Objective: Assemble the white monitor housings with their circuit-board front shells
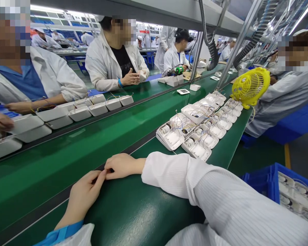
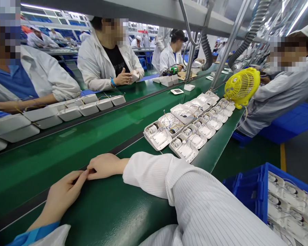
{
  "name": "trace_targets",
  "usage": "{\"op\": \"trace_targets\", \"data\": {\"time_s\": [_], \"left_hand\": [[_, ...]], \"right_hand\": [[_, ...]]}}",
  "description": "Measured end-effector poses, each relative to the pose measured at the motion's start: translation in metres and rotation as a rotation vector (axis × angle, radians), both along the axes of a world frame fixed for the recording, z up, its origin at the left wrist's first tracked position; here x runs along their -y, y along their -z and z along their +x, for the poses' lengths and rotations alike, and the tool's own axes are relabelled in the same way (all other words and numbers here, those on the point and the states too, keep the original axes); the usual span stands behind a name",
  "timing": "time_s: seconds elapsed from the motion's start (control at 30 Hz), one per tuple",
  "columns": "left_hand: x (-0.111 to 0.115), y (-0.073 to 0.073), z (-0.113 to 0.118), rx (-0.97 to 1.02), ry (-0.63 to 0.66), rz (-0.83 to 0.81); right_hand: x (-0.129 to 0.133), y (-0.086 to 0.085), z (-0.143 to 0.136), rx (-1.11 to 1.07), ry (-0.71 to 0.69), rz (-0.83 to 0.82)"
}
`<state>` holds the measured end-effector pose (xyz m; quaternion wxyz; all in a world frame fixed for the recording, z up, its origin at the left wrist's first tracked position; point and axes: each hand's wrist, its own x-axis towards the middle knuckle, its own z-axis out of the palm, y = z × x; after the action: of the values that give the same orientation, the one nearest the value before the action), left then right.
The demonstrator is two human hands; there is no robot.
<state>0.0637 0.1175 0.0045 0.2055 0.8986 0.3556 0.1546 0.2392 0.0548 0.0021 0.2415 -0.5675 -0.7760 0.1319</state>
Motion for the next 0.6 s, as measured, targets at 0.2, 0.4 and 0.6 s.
{"op": "trace_targets", "data": {"time_s": [0.2, 0.4, 0.6], "left_hand": [[0.0001, 0.0007, 0.0011, 0.012, -0.007, 0.022], [0.0030, -0.0007, 0.0012, -0.001, -0.037, 0.001], [0.0039, -0.0001, 0.0017, -0.031, -0.079, -0.027]], "right_hand": [[0.0008, 0.0007, -0.0009, -0.007, 0.015, 0.012], [-0.0018, 0.0054, -0.0012, 0.015, 0.006, 0.035], [-0.0026, 0.0073, -0.0013, 0.029, 0.008, 0.036]]}}
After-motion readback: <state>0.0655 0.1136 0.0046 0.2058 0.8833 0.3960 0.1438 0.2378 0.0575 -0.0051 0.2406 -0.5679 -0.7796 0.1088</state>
